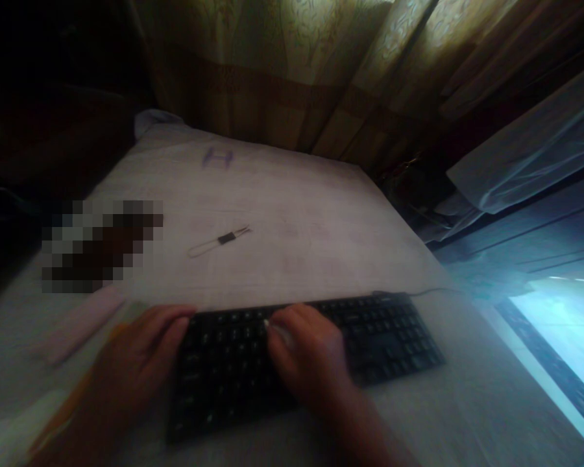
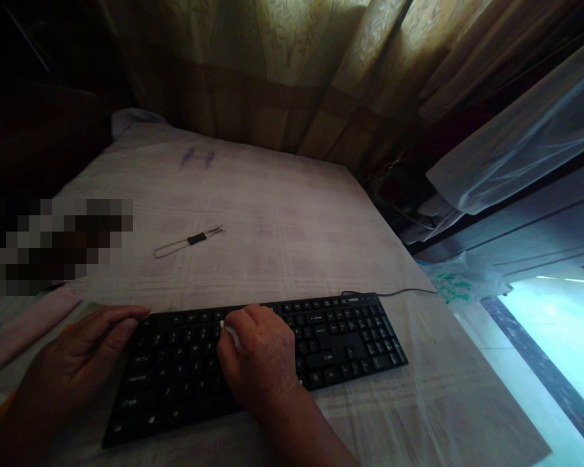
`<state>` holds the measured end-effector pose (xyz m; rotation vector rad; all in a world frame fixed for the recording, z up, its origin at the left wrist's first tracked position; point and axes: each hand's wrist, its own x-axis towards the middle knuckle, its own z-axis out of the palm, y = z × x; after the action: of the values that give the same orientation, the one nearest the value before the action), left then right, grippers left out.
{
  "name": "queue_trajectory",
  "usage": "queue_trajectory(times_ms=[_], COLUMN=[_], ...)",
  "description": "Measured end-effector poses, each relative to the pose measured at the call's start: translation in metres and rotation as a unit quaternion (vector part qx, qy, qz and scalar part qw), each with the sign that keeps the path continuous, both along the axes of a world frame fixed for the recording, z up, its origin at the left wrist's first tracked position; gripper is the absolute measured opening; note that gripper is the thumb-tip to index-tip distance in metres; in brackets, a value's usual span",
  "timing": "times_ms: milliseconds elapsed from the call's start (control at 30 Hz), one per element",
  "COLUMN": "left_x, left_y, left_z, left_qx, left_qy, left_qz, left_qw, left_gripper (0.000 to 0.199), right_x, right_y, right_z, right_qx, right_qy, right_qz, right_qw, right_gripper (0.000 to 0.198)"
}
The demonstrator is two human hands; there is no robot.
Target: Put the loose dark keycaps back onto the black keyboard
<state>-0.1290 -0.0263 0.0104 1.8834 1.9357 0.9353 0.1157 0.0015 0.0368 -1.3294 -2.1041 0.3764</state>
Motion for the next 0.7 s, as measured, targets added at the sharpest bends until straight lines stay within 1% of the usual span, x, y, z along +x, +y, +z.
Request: queue_trajectory(times_ms=[133,267,400,600,700], left_x=[0.0019,0.0016,0.0024,0.0044,0.0042], left_y=[0.0009,0.0005,0.0006,0.0015,0.0011], left_z=[0.0051,0.0038,0.0031,0.0068,0.0072], left_qx=[0.001,-0.002,0.005,0.006,0.001], left_qy=[-0.005,-0.003,-0.003,-0.011,-0.009], left_qz=[0.004,0.002,0.004,-0.006,0.002], left_qw=[1.000,1.000,1.000,1.000,1.000], left_gripper=[0.031,0.030,0.030,0.031,0.033], right_x=[-0.0013,-0.0017,-0.0010,0.0007,0.0032], right_y=[0.0004,-0.0010,-0.0029,-0.0031,-0.0026], right_z=[-0.0009,-0.0008,-0.0010,0.0011,0.0038], right_qx=[0.011,0.011,0.003,-0.014,-0.046], right_qy=[-0.050,-0.074,-0.068,-0.066,-0.017], right_qz=[-0.005,-0.006,-0.003,0.010,0.021], right_qw=[0.999,0.997,0.998,0.998,0.999], right_gripper=[0.012,0.013,0.013,0.015,0.015])
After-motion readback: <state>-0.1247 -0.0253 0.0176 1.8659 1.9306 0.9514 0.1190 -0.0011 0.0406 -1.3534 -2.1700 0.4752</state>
